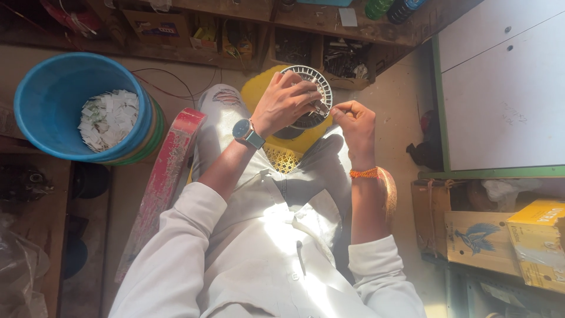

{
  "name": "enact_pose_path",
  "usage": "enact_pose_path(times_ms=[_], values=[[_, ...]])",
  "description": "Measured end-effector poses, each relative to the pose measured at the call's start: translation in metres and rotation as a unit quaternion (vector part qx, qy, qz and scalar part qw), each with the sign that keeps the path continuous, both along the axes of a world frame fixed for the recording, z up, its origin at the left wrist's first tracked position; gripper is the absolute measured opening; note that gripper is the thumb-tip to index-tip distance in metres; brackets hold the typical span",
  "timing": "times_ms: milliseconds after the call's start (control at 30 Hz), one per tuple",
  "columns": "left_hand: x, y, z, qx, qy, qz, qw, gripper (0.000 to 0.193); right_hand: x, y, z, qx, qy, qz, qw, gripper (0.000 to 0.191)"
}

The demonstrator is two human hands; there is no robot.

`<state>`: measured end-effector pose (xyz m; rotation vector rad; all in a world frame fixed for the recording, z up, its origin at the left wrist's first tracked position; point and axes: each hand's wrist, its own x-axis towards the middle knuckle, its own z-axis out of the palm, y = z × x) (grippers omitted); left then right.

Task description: The person sits on a chair and works on a small electric motor mounted on a yellow base, fitting a brown component onto the rotor shaft and pressing and turning parts by hand to seat them. They repeatedly reposition the rotor assembly and adjust the parts with both hands throughout the clip.

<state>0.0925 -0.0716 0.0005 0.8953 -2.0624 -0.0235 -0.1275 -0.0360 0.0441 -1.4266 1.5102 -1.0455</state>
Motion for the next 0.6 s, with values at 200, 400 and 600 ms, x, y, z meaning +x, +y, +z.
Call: enact_pose_path(times_ms=[200,400,600], values=[[0.003,0.001,-0.001,0.031,-0.033,-0.009,0.999,0.032,0.019,0.024,-0.008,-0.054,0.085,-0.004,0.995,0.007],[0.004,0.0,0.0,0.03,-0.032,-0.005,0.999,0.036,0.043,0.027,-0.028,-0.122,0.149,-0.022,0.981,0.007],[0.01,0.026,-0.015,-0.11,-0.003,-0.012,0.994,0.044,0.052,0.035,-0.038,-0.219,0.145,0.05,0.964,0.017]])
